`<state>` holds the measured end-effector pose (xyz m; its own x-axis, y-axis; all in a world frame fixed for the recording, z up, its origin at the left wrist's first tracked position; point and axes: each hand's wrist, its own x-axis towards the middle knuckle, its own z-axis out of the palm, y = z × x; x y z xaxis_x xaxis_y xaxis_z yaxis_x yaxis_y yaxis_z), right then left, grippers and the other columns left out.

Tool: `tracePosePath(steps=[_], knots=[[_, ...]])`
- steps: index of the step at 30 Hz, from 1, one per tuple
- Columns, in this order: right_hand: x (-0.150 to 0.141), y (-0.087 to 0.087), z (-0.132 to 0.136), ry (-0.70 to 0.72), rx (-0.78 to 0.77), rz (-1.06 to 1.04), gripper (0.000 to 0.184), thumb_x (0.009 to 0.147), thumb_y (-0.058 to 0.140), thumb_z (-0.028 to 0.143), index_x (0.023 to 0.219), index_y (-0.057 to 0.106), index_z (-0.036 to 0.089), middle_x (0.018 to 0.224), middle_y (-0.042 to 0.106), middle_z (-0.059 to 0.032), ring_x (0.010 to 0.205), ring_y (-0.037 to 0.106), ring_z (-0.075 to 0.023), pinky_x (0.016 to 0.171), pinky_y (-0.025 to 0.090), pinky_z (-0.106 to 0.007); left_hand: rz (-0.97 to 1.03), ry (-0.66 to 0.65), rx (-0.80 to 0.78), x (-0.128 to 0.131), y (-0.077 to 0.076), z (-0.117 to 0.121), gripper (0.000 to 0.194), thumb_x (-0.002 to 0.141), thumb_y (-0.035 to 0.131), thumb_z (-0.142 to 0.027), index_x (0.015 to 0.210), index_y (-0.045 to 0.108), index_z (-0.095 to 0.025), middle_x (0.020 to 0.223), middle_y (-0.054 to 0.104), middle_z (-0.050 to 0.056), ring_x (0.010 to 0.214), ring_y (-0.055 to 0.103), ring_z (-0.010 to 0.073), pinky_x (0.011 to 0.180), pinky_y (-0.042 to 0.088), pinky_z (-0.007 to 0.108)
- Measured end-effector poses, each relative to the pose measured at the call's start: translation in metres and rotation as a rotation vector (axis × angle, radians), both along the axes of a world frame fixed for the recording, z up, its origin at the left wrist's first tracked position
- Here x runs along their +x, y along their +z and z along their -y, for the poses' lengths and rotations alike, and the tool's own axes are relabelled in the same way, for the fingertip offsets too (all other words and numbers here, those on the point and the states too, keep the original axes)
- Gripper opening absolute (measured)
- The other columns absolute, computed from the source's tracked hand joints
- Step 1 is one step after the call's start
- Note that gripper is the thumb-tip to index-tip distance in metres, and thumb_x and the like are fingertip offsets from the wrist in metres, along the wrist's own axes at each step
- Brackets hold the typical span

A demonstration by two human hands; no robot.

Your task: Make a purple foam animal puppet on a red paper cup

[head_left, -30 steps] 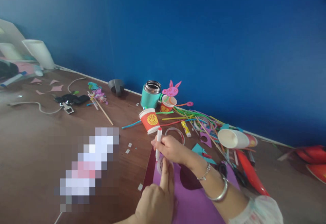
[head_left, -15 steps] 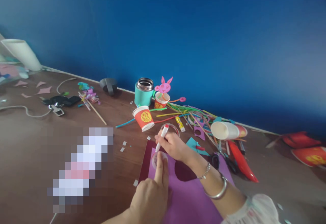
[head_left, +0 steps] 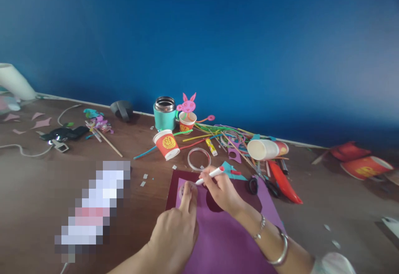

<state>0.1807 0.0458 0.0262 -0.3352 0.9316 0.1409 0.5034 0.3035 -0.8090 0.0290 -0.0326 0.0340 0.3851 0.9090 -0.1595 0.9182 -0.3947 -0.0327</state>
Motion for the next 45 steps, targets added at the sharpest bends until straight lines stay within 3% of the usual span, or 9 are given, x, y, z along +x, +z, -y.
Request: tracePosePath(steps=[6, 12, 24, 28, 34, 37, 45], knots=[[0.007, -0.001, 0.027, -0.066, 0.132, 0.033, 0.021, 0.091, 0.043, 0.027, 0.079, 0.057, 0.018, 0.075, 0.060, -0.0029, 0.075, 0.056, -0.0162, 0.070, 0.043, -0.027, -0.037, 0.010, -0.112, -0.004, 0.017, -0.011, 0.067, 0.075, 0.039, -0.005, 0.140, 0.034, -0.017, 0.145, 0.034, 0.017, 0.056, 0.068, 0.0183, 0.048, 0.056, 0.030], [0.007, 0.000, 0.045, -0.087, 0.166, 0.024, 0.017, 0.091, 0.044, 0.023, 0.080, 0.056, 0.019, 0.073, 0.058, -0.0018, 0.073, 0.055, -0.0154, 0.067, 0.042, -0.026, -0.009, 0.013, -0.173, -0.010, 0.026, -0.019, 0.075, 0.069, 0.037, 0.002, 0.139, 0.033, -0.026, 0.141, 0.041, 0.010, 0.060, 0.069, 0.0188, 0.050, 0.055, 0.030], [0.004, -0.006, 0.068, -0.076, 0.219, 0.010, 0.015, 0.089, 0.044, 0.018, 0.080, 0.056, 0.020, 0.074, 0.058, -0.0023, 0.075, 0.053, -0.0169, 0.068, 0.043, -0.029, 0.111, -0.070, -0.211, -0.022, 0.041, -0.030, 0.038, 0.086, 0.035, -0.012, 0.118, 0.048, -0.029, 0.119, 0.054, 0.004, 0.067, 0.067, 0.0174, 0.051, 0.046, 0.026], [0.004, 0.003, 0.073, -0.005, 0.311, 0.082, 0.015, 0.090, 0.044, 0.020, 0.085, 0.058, 0.019, 0.074, 0.060, -0.0034, 0.073, 0.052, -0.0171, 0.067, 0.043, -0.030, 0.133, -0.142, -0.165, -0.028, 0.037, -0.036, 0.036, 0.084, 0.038, -0.010, 0.113, 0.049, -0.029, 0.113, 0.055, 0.002, 0.070, 0.066, 0.0143, 0.052, 0.043, 0.022], [-0.013, 0.018, 0.091, 0.322, 0.587, 0.436, 0.014, 0.089, 0.046, 0.020, 0.092, 0.060, 0.017, 0.067, 0.059, -0.0029, 0.065, 0.050, -0.0174, 0.057, 0.037, -0.030, 0.089, -0.296, -0.106, -0.034, 0.036, -0.051, 0.021, 0.087, 0.041, -0.019, 0.098, 0.057, -0.027, 0.098, 0.057, 0.002, 0.058, 0.061, 0.0126, 0.045, 0.034, 0.023], [-0.032, 0.020, 0.097, 0.341, 0.552, 0.585, 0.012, 0.083, 0.046, 0.012, 0.081, 0.057, 0.016, 0.068, 0.058, -0.0041, 0.063, 0.049, -0.0177, 0.054, 0.035, -0.030, 0.055, -0.333, -0.070, -0.035, 0.036, -0.060, 0.022, 0.086, 0.043, -0.019, 0.098, 0.060, -0.027, 0.097, 0.057, 0.003, 0.051, 0.055, 0.0095, 0.044, 0.031, 0.024], [-0.075, 0.019, 0.098, 0.282, 0.332, 0.766, 0.010, 0.081, 0.051, 0.013, 0.091, 0.050, 0.015, 0.077, 0.060, -0.0080, 0.061, 0.060, -0.0203, 0.049, 0.042, -0.030, 0.076, -0.483, -0.127, -0.037, 0.044, -0.078, 0.022, 0.085, 0.046, -0.019, 0.090, 0.066, -0.026, 0.090, 0.056, 0.001, 0.061, 0.051, 0.0096, 0.047, 0.026, 0.023]])
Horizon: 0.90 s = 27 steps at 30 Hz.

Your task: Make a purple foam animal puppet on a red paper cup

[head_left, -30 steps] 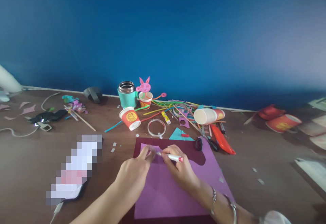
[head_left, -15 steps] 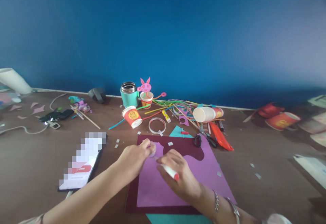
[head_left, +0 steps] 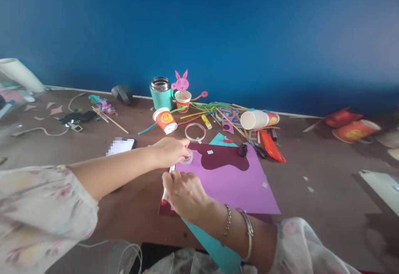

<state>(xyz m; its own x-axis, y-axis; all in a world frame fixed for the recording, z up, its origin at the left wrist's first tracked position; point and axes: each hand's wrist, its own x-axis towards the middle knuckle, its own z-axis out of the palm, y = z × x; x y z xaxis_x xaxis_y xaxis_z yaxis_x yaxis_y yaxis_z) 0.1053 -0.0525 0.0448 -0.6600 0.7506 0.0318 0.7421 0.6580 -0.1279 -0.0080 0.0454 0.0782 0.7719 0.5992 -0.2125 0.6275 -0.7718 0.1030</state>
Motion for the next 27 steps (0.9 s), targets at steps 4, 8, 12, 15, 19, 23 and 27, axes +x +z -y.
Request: tracePosePath(steps=[4, 8, 12, 15, 19, 23, 27], knots=[[-0.012, -0.002, 0.000, -0.122, -0.024, 0.048, 0.012, 0.086, 0.050, 0.019, 0.096, 0.048, 0.012, 0.081, 0.062, -0.0124, 0.064, 0.064, -0.0231, 0.051, 0.048, -0.032, 0.004, -0.063, -0.040, 0.001, 0.004, -0.007, 0.023, 0.084, 0.047, -0.017, 0.090, 0.067, -0.025, 0.090, 0.055, 0.001, 0.062, 0.049, 0.0094, 0.049, 0.028, 0.024], [-0.018, -0.002, -0.003, -0.160, -0.029, 0.058, 0.011, 0.089, 0.047, 0.017, 0.097, 0.048, 0.010, 0.080, 0.063, -0.0136, 0.067, 0.066, -0.0235, 0.054, 0.051, -0.032, -0.008, -0.112, -0.068, 0.002, 0.008, -0.013, 0.022, 0.082, 0.048, -0.017, 0.086, 0.069, -0.023, 0.088, 0.055, 0.001, 0.063, 0.049, 0.0097, 0.050, 0.028, 0.024], [-0.023, -0.004, -0.006, -0.165, -0.025, 0.054, 0.009, 0.089, 0.046, 0.014, 0.096, 0.050, 0.010, 0.078, 0.064, -0.0134, 0.067, 0.066, -0.0239, 0.054, 0.051, -0.032, -0.013, -0.128, -0.085, 0.002, 0.012, -0.015, 0.023, 0.082, 0.049, -0.015, 0.088, 0.069, -0.023, 0.089, 0.056, 0.000, 0.059, 0.047, 0.0085, 0.050, 0.026, 0.024], [-0.025, -0.006, -0.007, -0.182, -0.024, 0.054, 0.011, 0.089, 0.046, 0.015, 0.097, 0.050, 0.009, 0.077, 0.064, -0.0138, 0.067, 0.066, -0.0243, 0.054, 0.051, -0.032, -0.018, -0.120, -0.098, 0.003, 0.013, -0.016, 0.022, 0.083, 0.049, -0.018, 0.088, 0.069, -0.024, 0.093, 0.057, 0.000, 0.058, 0.046, 0.0076, 0.051, 0.026, 0.024], [-0.026, -0.007, -0.009, -0.199, -0.018, 0.054, 0.014, 0.089, 0.045, 0.014, 0.100, 0.051, 0.007, 0.077, 0.065, -0.0152, 0.069, 0.066, -0.0248, 0.055, 0.052, -0.033, -0.017, -0.135, -0.095, 0.003, 0.013, -0.017, 0.021, 0.083, 0.050, -0.017, 0.088, 0.069, -0.024, 0.092, 0.058, 0.000, 0.060, 0.047, 0.0081, 0.051, 0.026, 0.024], [-0.027, -0.008, -0.012, -0.213, -0.006, 0.056, 0.018, 0.086, 0.048, 0.011, 0.102, 0.052, 0.005, 0.077, 0.065, -0.0159, 0.068, 0.066, -0.0257, 0.054, 0.052, -0.034, -0.021, -0.142, -0.103, 0.003, 0.017, -0.015, 0.019, 0.082, 0.051, -0.015, 0.084, 0.069, -0.021, 0.088, 0.057, 0.000, 0.058, 0.045, 0.0080, 0.049, 0.024, 0.025], [-0.029, -0.008, -0.014, -0.215, -0.002, 0.053, 0.017, 0.087, 0.047, 0.012, 0.102, 0.052, 0.005, 0.078, 0.065, -0.0172, 0.069, 0.067, -0.0262, 0.054, 0.053, -0.034, -0.014, -0.145, -0.099, 0.003, 0.019, -0.013, 0.019, 0.081, 0.051, -0.013, 0.085, 0.068, -0.020, 0.087, 0.056, 0.000, 0.057, 0.046, 0.0079, 0.050, 0.026, 0.024]])
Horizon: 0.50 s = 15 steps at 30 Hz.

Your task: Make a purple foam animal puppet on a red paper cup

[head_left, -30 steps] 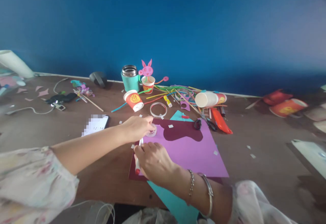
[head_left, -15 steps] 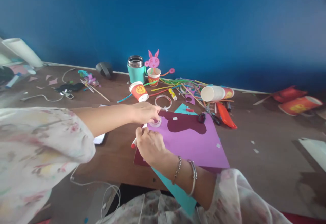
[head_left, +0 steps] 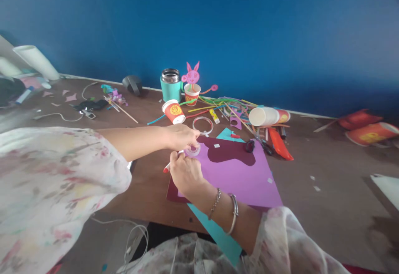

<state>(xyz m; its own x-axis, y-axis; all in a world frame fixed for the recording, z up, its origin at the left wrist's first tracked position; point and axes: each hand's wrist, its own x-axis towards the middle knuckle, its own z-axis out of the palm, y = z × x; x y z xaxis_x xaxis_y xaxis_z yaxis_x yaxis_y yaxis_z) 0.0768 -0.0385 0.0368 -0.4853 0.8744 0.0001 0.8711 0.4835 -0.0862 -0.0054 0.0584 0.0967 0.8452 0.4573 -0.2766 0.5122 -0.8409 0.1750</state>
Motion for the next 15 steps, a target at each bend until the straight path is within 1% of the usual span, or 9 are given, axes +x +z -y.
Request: tracePosePath(steps=[10, 15], knots=[[0.0000, -0.0017, -0.0011, -0.020, -0.017, -0.016, 0.017, 0.087, 0.046, 0.013, 0.101, 0.053, 0.005, 0.079, 0.066, -0.0172, 0.069, 0.066, -0.0254, 0.054, 0.052, -0.033, -0.039, -0.041, 0.060, -0.0018, -0.0037, -0.0018, 0.019, 0.083, 0.051, -0.018, 0.091, 0.068, -0.023, 0.093, 0.058, 0.001, 0.061, 0.050, 0.0096, 0.050, 0.026, 0.026], [0.0058, 0.0043, 0.0030, -0.025, -0.088, -0.007, 0.014, 0.088, 0.047, 0.018, 0.098, 0.052, 0.009, 0.080, 0.066, -0.0144, 0.069, 0.066, -0.0238, 0.057, 0.051, -0.032, -0.045, -0.040, 0.090, -0.0024, -0.0063, -0.0020, 0.021, 0.085, 0.050, -0.019, 0.095, 0.067, -0.024, 0.094, 0.058, 0.001, 0.058, 0.050, 0.0091, 0.049, 0.024, 0.026]])
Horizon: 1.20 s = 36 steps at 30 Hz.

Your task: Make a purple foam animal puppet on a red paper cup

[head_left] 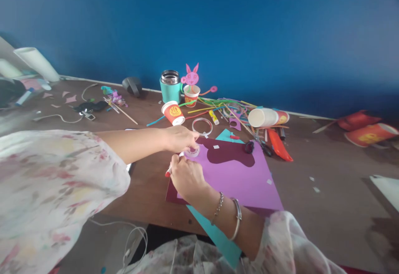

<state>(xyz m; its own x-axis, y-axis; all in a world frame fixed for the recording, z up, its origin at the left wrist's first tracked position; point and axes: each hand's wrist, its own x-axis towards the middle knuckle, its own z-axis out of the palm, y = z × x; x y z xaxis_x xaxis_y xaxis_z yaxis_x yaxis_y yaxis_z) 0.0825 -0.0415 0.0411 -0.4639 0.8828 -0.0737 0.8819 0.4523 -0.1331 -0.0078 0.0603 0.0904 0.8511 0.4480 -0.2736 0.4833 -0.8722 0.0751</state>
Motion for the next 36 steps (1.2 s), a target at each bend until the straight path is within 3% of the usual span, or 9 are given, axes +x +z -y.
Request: tracePosePath(steps=[5, 13, 20, 25, 29, 36], knots=[[0.020, 0.006, 0.006, 0.031, -0.043, -0.053, 0.010, 0.087, 0.051, 0.023, 0.094, 0.052, 0.016, 0.081, 0.066, -0.0074, 0.068, 0.065, -0.0214, 0.054, 0.046, -0.028, -0.008, -0.007, 0.010, -0.001, -0.003, -0.001, 0.024, 0.084, 0.049, -0.019, 0.099, 0.067, -0.026, 0.096, 0.058, 0.001, 0.060, 0.051, 0.0104, 0.050, 0.026, 0.028], [0.055, -0.006, 0.009, 0.110, 0.007, -0.233, 0.012, 0.087, 0.044, 0.017, 0.096, 0.053, 0.020, 0.075, 0.065, -0.0022, 0.062, 0.061, -0.0153, 0.050, 0.033, -0.024, 0.007, -0.030, 0.043, -0.002, -0.006, -0.001, 0.022, 0.085, 0.050, -0.020, 0.097, 0.067, -0.026, 0.093, 0.057, 0.001, 0.058, 0.050, 0.0101, 0.048, 0.024, 0.028], [0.082, -0.007, 0.002, 0.099, -0.087, -0.543, 0.018, 0.087, 0.044, 0.020, 0.099, 0.057, 0.023, 0.085, 0.068, -0.0037, 0.073, 0.062, -0.0167, 0.061, 0.039, -0.025, 0.053, -0.042, 0.048, -0.002, -0.009, -0.003, 0.018, 0.086, 0.050, -0.022, 0.089, 0.067, -0.025, 0.091, 0.057, 0.001, 0.060, 0.053, 0.0098, 0.047, 0.024, 0.026], [0.098, -0.007, -0.011, 0.008, -0.316, -0.857, 0.017, 0.085, 0.047, 0.023, 0.093, 0.062, 0.024, 0.088, 0.066, -0.0029, 0.073, 0.059, -0.0154, 0.063, 0.042, -0.025, 0.048, -0.041, 0.035, -0.002, -0.008, -0.003, 0.017, 0.085, 0.050, -0.021, 0.086, 0.067, -0.024, 0.091, 0.058, 0.001, 0.061, 0.053, 0.0103, 0.046, 0.023, 0.026], [0.106, -0.010, -0.021, -0.160, -0.489, -0.999, 0.018, 0.083, 0.047, 0.024, 0.085, 0.064, 0.020, 0.068, 0.061, -0.0004, 0.057, 0.051, -0.0124, 0.051, 0.037, -0.024, 0.061, -0.029, 0.013, -0.001, -0.006, -0.002, 0.020, 0.085, 0.048, -0.019, 0.081, 0.067, -0.023, 0.090, 0.058, 0.001, 0.061, 0.054, 0.0106, 0.047, 0.023, 0.025], [0.113, -0.010, -0.033, -0.186, -0.470, -1.074, 0.028, 0.082, 0.045, 0.025, 0.060, 0.062, 0.019, 0.069, 0.061, -0.0024, 0.062, 0.050, -0.0140, 0.054, 0.036, -0.027, 0.070, -0.020, 0.022, -0.002, -0.007, -0.001, 0.023, 0.087, 0.045, -0.021, 0.088, 0.068, -0.023, 0.089, 0.059, 0.002, 0.058, 0.052, 0.0105, 0.047, 0.023, 0.026]])
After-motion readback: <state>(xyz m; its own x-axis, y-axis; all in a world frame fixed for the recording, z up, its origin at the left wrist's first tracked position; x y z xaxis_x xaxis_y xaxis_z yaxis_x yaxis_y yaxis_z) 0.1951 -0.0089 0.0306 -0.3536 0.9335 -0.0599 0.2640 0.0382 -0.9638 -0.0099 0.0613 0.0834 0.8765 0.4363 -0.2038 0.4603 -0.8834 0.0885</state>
